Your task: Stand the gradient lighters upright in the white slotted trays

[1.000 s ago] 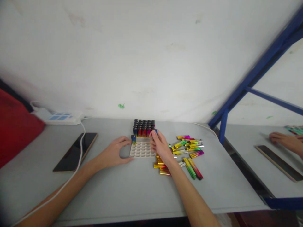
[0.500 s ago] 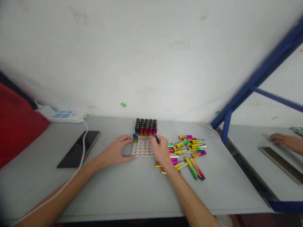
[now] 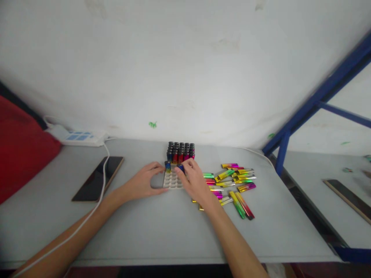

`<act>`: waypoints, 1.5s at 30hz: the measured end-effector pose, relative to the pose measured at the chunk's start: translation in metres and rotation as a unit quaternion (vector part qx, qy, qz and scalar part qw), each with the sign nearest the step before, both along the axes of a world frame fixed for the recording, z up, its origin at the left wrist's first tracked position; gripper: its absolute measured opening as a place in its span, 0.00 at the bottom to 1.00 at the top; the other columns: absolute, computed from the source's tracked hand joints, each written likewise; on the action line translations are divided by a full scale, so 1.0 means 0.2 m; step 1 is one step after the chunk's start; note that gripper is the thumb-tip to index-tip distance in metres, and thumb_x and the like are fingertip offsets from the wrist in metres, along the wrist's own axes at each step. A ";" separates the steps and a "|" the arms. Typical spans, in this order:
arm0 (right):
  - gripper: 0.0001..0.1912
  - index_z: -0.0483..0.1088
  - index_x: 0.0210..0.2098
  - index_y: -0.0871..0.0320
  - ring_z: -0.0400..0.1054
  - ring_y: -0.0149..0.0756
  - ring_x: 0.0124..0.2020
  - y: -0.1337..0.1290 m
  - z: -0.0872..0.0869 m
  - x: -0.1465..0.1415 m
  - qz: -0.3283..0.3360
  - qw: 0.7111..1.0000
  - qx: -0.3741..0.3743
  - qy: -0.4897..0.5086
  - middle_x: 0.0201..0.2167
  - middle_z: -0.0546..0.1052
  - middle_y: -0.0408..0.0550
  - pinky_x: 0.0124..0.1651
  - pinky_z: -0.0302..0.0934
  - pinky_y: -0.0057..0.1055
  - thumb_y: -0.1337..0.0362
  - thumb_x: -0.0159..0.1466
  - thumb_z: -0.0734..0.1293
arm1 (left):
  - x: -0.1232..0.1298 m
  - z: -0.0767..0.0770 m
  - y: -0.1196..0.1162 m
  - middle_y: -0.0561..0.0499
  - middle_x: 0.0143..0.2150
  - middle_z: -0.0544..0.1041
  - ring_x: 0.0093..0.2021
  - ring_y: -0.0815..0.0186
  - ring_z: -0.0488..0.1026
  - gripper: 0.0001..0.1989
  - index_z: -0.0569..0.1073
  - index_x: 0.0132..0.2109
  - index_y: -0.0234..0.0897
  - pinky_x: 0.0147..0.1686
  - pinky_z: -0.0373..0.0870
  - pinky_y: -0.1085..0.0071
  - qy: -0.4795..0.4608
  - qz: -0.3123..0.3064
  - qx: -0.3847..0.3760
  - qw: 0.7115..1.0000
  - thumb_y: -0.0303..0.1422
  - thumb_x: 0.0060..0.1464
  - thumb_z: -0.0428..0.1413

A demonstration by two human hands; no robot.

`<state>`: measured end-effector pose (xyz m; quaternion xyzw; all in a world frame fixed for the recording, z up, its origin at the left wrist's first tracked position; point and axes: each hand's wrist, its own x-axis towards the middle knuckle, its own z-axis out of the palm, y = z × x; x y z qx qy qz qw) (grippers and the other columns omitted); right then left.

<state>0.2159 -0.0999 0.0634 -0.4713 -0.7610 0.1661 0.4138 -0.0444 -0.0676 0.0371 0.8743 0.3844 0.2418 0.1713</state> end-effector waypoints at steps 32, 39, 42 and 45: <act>0.11 0.79 0.49 0.58 0.80 0.44 0.46 0.07 0.02 0.09 0.023 0.979 -0.049 -0.196 0.45 0.85 0.53 0.53 0.71 0.37 0.58 0.81 0.68 | 0.00 -0.01 0.02 0.42 0.52 0.82 0.53 0.49 0.80 0.28 0.82 0.53 0.38 0.61 0.78 0.52 0.006 0.000 -0.007 1.000 0.53 0.54 0.74; 0.06 0.86 0.46 0.55 0.82 0.46 0.45 0.13 0.01 0.58 0.003 0.964 -0.173 -0.200 0.46 0.87 0.53 0.54 0.73 0.40 0.65 0.70 0.76 | 0.00 -0.01 0.02 0.43 0.52 0.82 0.52 0.49 0.80 0.30 0.83 0.54 0.40 0.60 0.79 0.53 0.003 -0.002 -0.005 1.000 0.55 0.54 0.74; 0.03 0.84 0.41 0.55 0.81 0.45 0.42 0.13 -0.01 0.59 0.009 0.964 -0.181 -0.195 0.41 0.85 0.52 0.50 0.73 0.39 0.65 0.70 0.75 | 0.00 -0.01 0.02 0.43 0.52 0.82 0.52 0.49 0.80 0.30 0.83 0.54 0.39 0.60 0.78 0.53 0.004 0.002 -0.009 1.000 0.55 0.54 0.74; 0.01 0.80 0.41 0.55 0.79 0.44 0.42 0.13 -0.03 0.57 -0.004 0.976 -0.144 -0.163 0.41 0.83 0.52 0.50 0.72 0.39 0.66 0.70 0.73 | -0.01 -0.02 0.03 0.43 0.51 0.82 0.52 0.50 0.80 0.30 0.83 0.53 0.40 0.59 0.78 0.54 0.003 0.006 -0.009 1.000 0.55 0.54 0.74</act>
